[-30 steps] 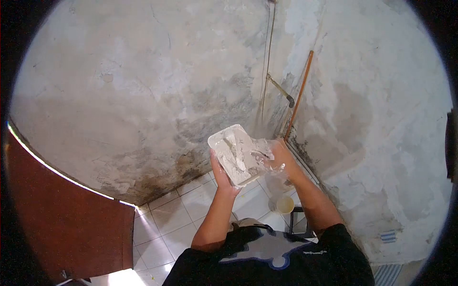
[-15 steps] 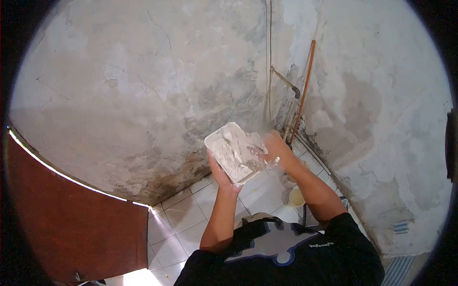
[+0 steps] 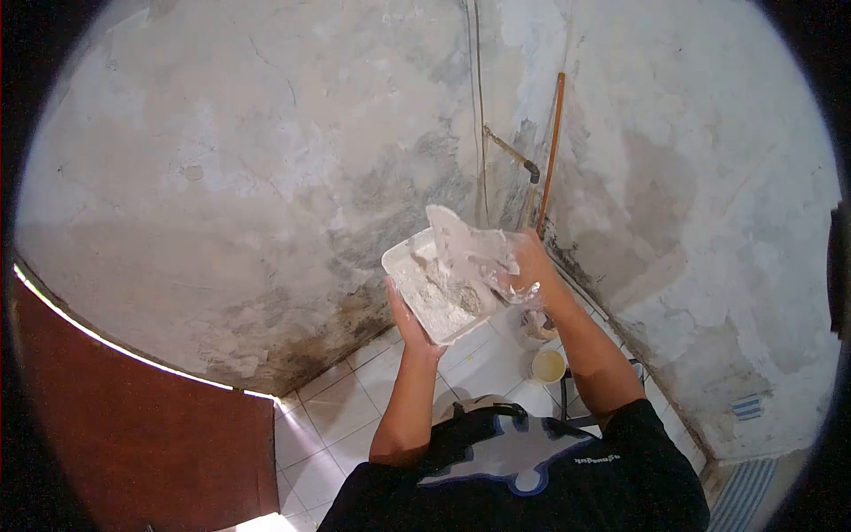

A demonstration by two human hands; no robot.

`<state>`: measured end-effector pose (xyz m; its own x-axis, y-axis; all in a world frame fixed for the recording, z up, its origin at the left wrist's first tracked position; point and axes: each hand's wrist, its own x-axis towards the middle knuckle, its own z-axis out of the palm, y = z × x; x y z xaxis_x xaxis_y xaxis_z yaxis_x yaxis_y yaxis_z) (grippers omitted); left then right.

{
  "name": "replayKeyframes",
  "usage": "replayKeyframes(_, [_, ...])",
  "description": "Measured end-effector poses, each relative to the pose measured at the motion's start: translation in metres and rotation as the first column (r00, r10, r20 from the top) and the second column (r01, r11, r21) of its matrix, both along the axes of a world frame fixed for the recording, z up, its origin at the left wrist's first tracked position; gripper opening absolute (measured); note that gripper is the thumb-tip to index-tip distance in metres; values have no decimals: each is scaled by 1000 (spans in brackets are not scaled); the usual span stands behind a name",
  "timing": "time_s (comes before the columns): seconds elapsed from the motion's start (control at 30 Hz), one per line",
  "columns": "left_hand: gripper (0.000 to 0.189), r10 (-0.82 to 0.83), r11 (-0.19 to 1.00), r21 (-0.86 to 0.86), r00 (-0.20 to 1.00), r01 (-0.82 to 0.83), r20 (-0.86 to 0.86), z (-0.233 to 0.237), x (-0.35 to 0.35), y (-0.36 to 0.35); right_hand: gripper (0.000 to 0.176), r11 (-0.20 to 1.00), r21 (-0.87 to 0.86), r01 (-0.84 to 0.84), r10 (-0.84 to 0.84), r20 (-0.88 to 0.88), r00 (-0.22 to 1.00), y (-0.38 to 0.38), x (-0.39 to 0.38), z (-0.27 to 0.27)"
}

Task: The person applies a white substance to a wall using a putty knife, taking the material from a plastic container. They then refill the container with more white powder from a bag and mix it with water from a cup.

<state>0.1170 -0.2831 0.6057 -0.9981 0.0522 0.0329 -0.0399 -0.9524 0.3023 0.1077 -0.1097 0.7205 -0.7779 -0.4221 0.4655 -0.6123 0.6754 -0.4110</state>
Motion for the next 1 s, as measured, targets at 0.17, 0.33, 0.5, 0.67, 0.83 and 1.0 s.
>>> replayKeyframes(0.17, [69, -20, 1000, 18, 1000, 20, -13, 0, 3, 8, 31, 999, -6, 40, -41, -61, 997, 7, -19, -10])
replayKeyframes(0.33, [70, -78, 995, 59, 997, 78, -15, -5, 0, 11, 32, 1000, -22, -14, 12, -97, 995, -5, -16, 0])
replayKeyframes(0.5, [68, -116, 993, -18, 993, 116, 0, -2, 1, 15, 32, 995, 72, -75, 76, -11, 997, -23, -25, -22])
replayKeyframes(0.67, [72, -123, 992, 2, 991, 123, 57, -20, -5, 11, 33, 973, 126, -195, 191, 45, 981, -30, -7, -30])
replayKeyframes(0.83, [69, -221, 971, 89, 975, 221, -9, -17, -5, -3, 32, 935, 195, -296, 281, 103, 954, -14, -2, -22])
replayKeyframes(1.0, [69, -229, 973, 5, 973, 229, 35, -6, 2, -5, 37, 954, -41, -298, 301, 62, 952, 3, -40, -25])
